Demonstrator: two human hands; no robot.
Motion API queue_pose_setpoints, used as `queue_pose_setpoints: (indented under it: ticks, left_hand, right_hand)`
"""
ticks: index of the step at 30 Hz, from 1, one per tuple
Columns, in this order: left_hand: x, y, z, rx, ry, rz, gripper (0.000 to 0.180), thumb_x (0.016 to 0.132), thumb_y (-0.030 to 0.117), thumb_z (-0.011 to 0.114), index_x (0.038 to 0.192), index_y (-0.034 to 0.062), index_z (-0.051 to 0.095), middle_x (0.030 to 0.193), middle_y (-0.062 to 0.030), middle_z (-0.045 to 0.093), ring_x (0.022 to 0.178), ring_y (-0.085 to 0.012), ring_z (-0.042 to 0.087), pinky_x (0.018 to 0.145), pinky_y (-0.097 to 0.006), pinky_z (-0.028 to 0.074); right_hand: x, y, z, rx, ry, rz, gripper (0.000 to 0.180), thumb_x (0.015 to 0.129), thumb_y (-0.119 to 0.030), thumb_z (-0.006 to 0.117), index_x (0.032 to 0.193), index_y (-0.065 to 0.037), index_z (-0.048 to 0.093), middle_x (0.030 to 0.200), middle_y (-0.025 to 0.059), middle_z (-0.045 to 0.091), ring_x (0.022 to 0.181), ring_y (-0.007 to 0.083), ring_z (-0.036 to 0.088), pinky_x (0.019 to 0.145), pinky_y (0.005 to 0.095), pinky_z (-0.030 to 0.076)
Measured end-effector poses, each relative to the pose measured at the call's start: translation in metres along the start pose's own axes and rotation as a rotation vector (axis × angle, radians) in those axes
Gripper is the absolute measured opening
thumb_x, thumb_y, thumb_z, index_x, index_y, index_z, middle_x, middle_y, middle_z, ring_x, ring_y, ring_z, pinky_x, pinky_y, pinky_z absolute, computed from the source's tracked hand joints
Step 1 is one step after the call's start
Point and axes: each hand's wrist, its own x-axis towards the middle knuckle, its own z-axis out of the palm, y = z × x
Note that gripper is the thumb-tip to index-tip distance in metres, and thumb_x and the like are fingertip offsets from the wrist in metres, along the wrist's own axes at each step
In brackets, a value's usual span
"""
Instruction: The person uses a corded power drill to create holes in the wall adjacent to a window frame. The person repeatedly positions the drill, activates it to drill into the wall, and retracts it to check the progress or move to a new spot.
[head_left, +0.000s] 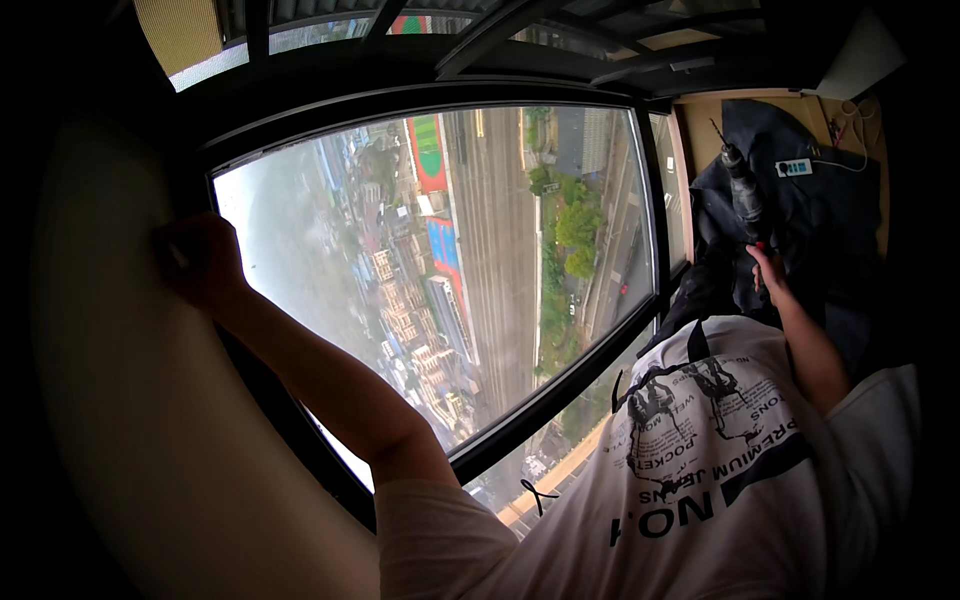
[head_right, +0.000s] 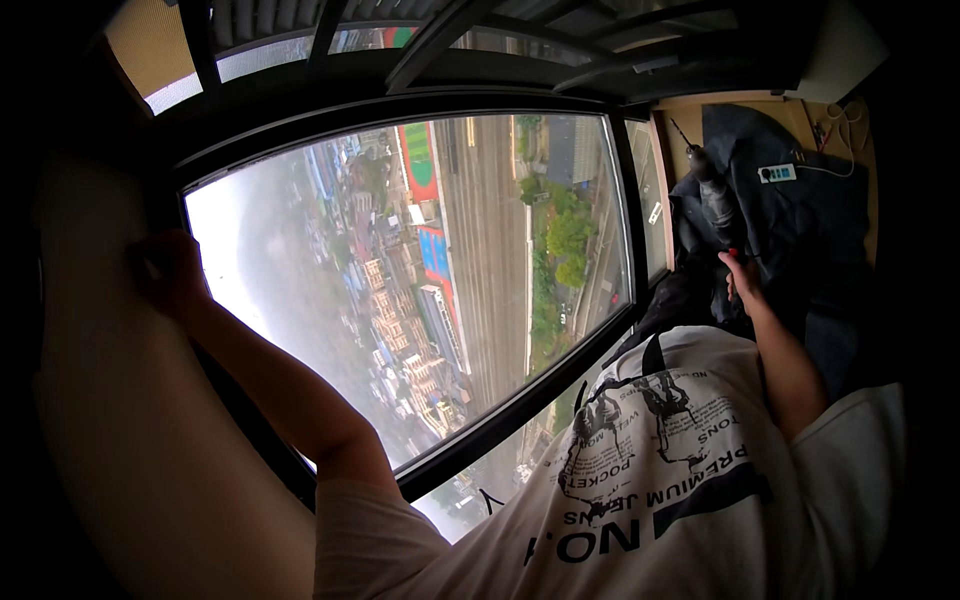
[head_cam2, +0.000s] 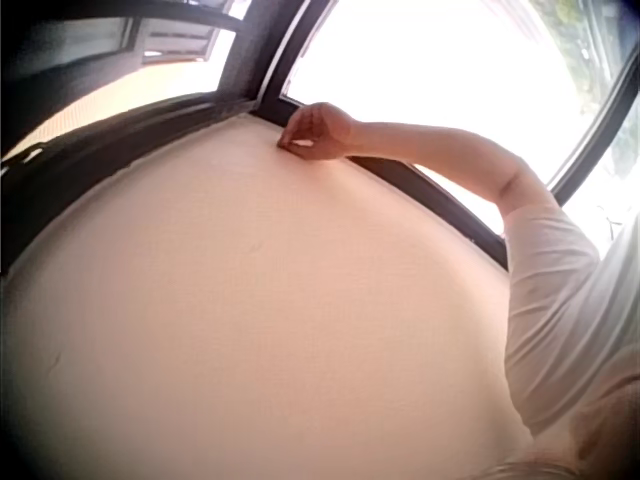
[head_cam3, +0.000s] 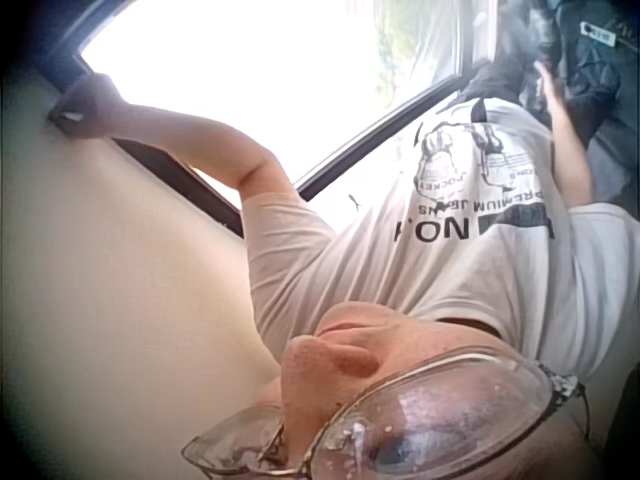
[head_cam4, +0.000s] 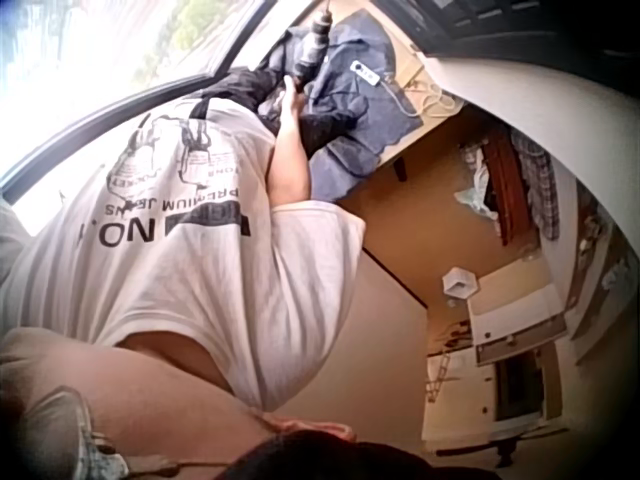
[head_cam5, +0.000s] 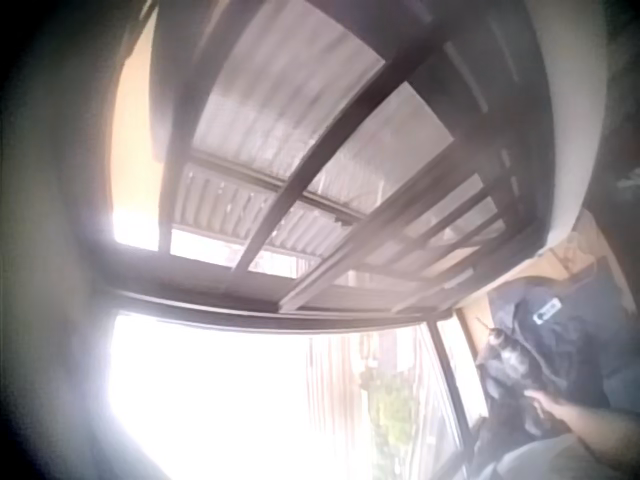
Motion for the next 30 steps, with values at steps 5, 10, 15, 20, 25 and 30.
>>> queue_pose_setpoints:
  ticks: [5, 10, 15, 20, 25, 30]
  left_hand:
    - [-0.012, 0.003, 0.007, 0.019, 0.017, 0.093, 0.007, 0.088, 0.008, 0.064, 0.095, 0.0064, 0.064, 0.085, -0.0036, 0.067, 0.077, -0.0161, 0.066, 0.076, -0.034, 0.055]
    - [-0.006, -0.002, 0.001, 0.062, 0.002, 0.133, 0.008, 0.087, 0.01, 0.064, 0.095, 0.0073, 0.063, 0.083, -0.0026, 0.067, 0.074, -0.0138, 0.066, 0.073, -0.031, 0.056]
    - [0.001, -0.02, 0.0, 0.063, -0.032, 0.144, 0.008, 0.087, 0.013, 0.065, 0.092, 0.0079, 0.062, 0.078, -0.0021, 0.065, 0.07, -0.0135, 0.066, 0.069, -0.03, 0.057]
    - [-0.009, -0.026, 0.004, 0.02, -0.041, 0.145, 0.008, 0.086, 0.014, 0.067, 0.09, 0.0086, 0.062, 0.076, -0.0012, 0.064, 0.07, -0.0123, 0.066, 0.067, -0.028, 0.057]
    - [-0.007, -0.03, -0.002, -0.086, -0.105, 0.044, 0.008, 0.087, 0.011, 0.067, 0.094, 0.0078, 0.064, 0.082, -0.0018, 0.065, 0.078, -0.0124, 0.067, 0.074, -0.029, 0.058]
    - [-0.026, -0.015, 0.001, -0.094, -0.063, 0.079, 0.012, 0.088, 0.014, 0.069, 0.097, 0.0079, 0.066, 0.085, -0.0007, 0.067, 0.078, -0.0119, 0.067, 0.073, -0.028, 0.058]
  right_hand:
    - [0.001, -0.001, 0.003, -0.024, -0.036, 0.012, 0.04, 0.076, -0.043, 0.074, 0.079, -0.008, 0.055, 0.053, 0.0006, 0.049, 0.038, 0.0141, 0.048, 0.036, 0.0309, 0.04]
    - [-0.002, -0.003, 0.002, -0.035, -0.035, 0.002, 0.04, 0.077, -0.044, 0.073, 0.079, -0.008, 0.055, 0.053, 0.0007, 0.049, 0.039, 0.0143, 0.049, 0.037, 0.031, 0.04]
    - [-0.001, 0.0, 0.001, -0.043, -0.017, 0.006, 0.041, 0.077, -0.044, 0.073, 0.08, -0.007, 0.055, 0.053, 0.0007, 0.048, 0.038, 0.0144, 0.048, 0.037, 0.0311, 0.041]
    - [-0.003, 0.0, 0.0, -0.03, -0.031, -0.002, 0.04, 0.078, -0.043, 0.072, 0.084, -0.008, 0.055, 0.054, 0.0003, 0.048, 0.038, 0.0142, 0.048, 0.037, 0.0311, 0.041]
    - [-0.003, 0.001, -0.002, -0.011, -0.01, 0.006, 0.039, 0.078, -0.043, 0.072, 0.085, -0.008, 0.056, 0.054, 0.0, 0.048, 0.039, 0.0136, 0.048, 0.036, 0.0308, 0.04]
    - [-0.003, -0.001, 0.002, -0.04, -0.034, 0.022, 0.039, 0.078, -0.043, 0.072, 0.086, -0.008, 0.056, 0.054, 0.0001, 0.049, 0.039, 0.0135, 0.048, 0.036, 0.0306, 0.04]
